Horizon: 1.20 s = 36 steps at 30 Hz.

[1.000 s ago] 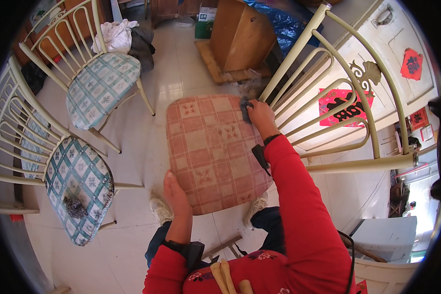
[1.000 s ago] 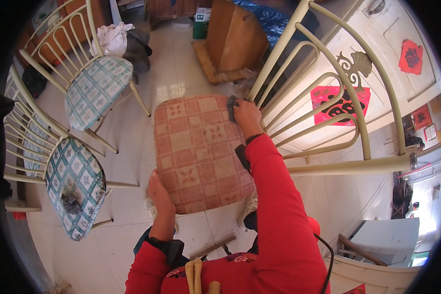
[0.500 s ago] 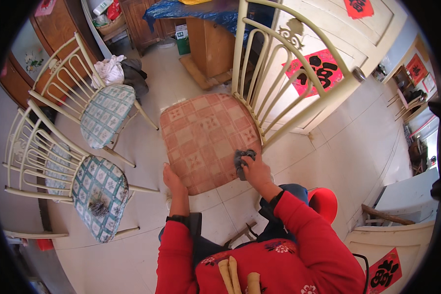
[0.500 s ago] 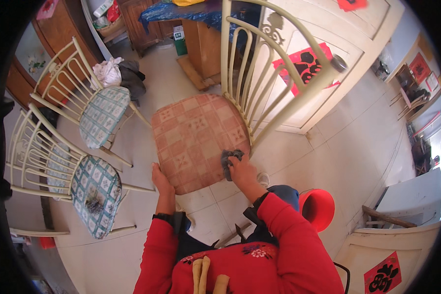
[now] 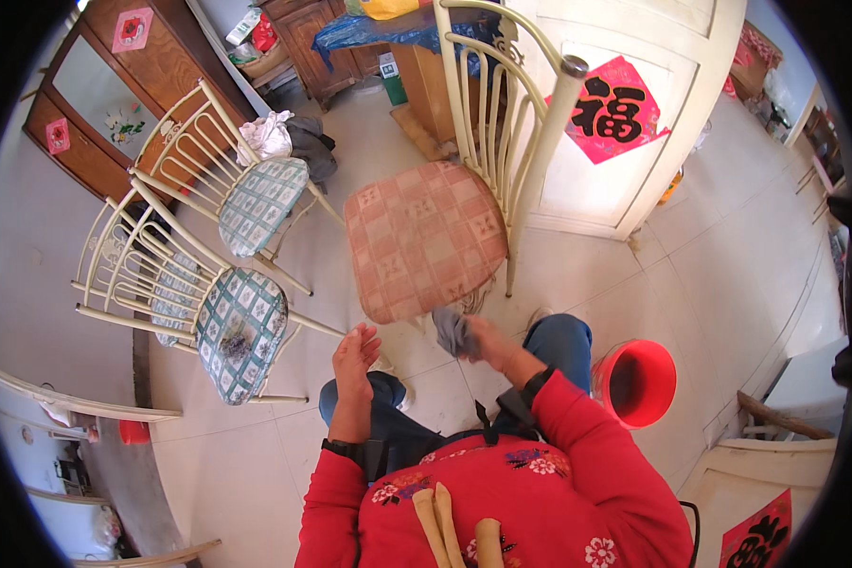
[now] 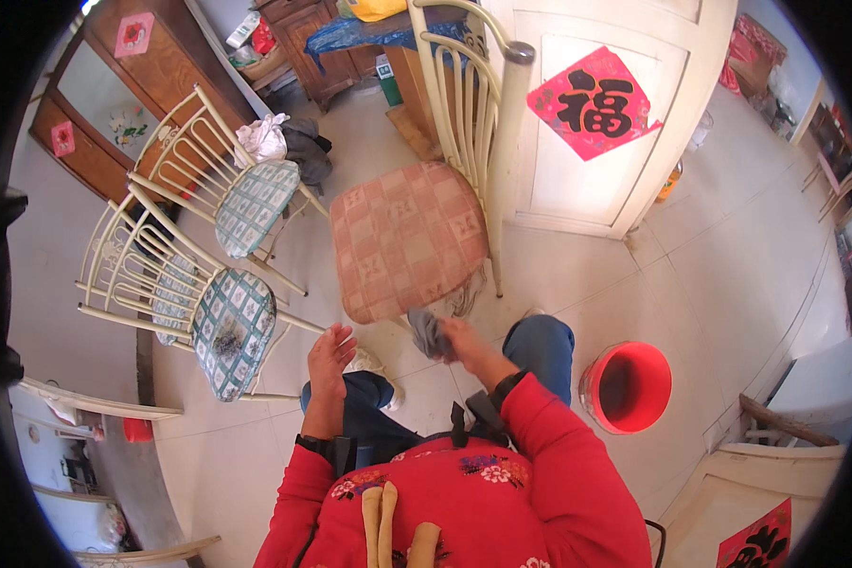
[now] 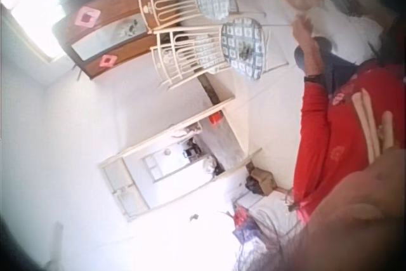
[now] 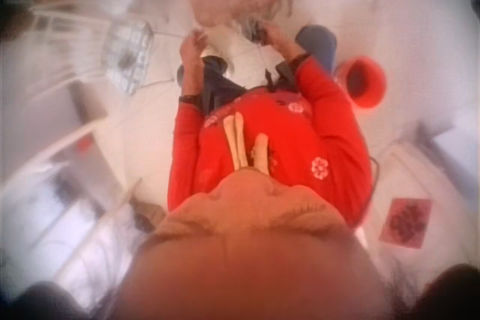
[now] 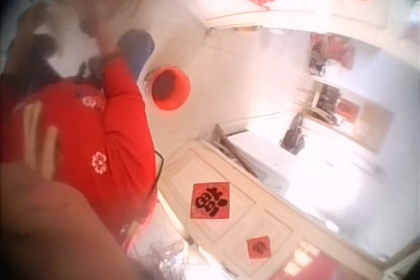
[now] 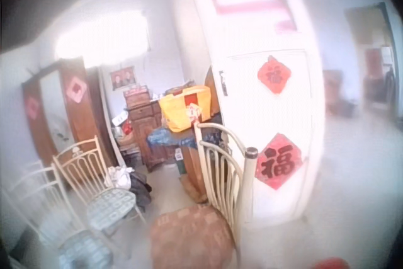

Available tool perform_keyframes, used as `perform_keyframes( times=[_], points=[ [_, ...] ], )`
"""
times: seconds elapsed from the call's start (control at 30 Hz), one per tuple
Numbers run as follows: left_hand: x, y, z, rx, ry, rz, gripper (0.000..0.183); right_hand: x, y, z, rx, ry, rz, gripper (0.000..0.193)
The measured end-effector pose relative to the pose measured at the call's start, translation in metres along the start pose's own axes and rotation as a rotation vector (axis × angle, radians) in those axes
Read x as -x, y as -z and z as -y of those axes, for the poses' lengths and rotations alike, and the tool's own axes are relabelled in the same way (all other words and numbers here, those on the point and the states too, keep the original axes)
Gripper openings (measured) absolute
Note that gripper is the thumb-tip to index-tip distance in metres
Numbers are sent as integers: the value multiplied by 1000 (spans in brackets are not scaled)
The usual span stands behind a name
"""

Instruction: The person wipes the seat and back of two metal chairs using a cloth. They dip the cloth into a red bucket of water, wring it out, and continue wiping the second chair's seat and back.

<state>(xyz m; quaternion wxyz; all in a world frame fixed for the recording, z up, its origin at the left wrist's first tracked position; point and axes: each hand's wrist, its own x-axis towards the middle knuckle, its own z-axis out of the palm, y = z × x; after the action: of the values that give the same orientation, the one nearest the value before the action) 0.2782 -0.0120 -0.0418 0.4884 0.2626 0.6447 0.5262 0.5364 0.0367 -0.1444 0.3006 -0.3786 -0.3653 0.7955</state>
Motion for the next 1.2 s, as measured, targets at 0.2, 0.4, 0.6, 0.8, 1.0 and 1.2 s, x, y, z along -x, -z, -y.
perform_keyframes(
  times=[0.2, 0.4, 0.6, 0.8, 1.0, 1.2],
  points=[
    [51, -66, -46, -96, -198, 442, 49, 37, -4, 61, -653, 227, 341, 39],
    [88, -142, -61, -105, -324, 603, 46, 86, 2, 69, -740, 350, 456, 42],
    [89, -187, -49, -184, -419, 596, 24, 116, 54, 64, -748, 467, 109, 36],
    [97, -254, -26, -136, -340, 754, 22, 176, 97, 87, -811, 718, -184, 33],
    [115, -315, -11, -132, -290, 876, 22, 244, 109, 106, -494, 863, -436, 37],
    [141, -344, -11, -63, -104, 1030, 23, 265, 103, 112, -322, 869, -770, 33]
  ],
)
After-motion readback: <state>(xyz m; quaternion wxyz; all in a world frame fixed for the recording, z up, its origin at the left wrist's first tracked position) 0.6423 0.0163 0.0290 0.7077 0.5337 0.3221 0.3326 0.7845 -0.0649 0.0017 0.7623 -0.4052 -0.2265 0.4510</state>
